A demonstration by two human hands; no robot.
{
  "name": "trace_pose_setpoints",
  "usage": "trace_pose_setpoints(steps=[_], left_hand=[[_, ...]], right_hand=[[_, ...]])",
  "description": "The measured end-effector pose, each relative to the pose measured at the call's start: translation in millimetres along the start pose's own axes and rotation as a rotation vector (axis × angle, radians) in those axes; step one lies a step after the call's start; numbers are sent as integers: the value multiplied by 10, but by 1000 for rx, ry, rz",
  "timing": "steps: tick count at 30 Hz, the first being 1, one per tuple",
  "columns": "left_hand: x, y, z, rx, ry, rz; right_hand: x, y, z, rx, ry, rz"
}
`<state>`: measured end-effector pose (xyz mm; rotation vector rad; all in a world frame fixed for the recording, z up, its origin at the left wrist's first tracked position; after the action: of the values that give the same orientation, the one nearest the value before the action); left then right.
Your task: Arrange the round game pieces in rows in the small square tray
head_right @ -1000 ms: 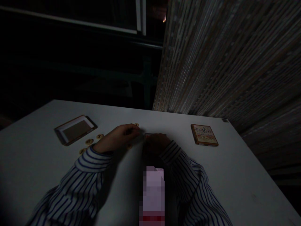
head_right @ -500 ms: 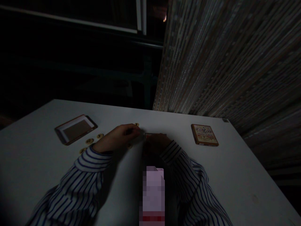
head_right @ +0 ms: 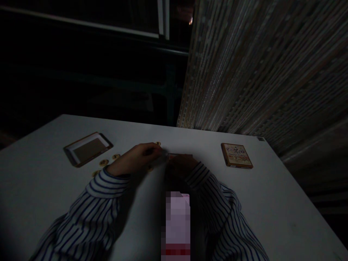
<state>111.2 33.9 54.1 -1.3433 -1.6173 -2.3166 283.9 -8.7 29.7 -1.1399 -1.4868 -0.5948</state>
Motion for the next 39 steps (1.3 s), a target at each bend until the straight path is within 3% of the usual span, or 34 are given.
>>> trace_pose_setpoints(steps=[15, 24, 32, 39], left_hand=[[26, 42, -11, 2, 6, -9], [22, 64, -10, 1, 24, -11], [15, 143, -55, -31, 49, 16], [-122, 38, -276, 33, 139, 19]], right_hand=[[9, -22, -20, 0, 29, -6], [130, 37, -93, -58, 53, -166], [215, 45, -256, -59, 238, -194], [-32, 179, -513, -50, 524, 0]])
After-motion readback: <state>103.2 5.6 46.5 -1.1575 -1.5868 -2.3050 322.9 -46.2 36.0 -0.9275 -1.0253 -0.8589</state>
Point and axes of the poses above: each hand's wrist, its own z-axis towards the middle knuckle, its own x-axis out of the back of the hand, y = z × x, the point moved 1 cm from there along z, towards the middle knuckle, and after that the axes turned 1 degree about z, right-handed, at the moved point
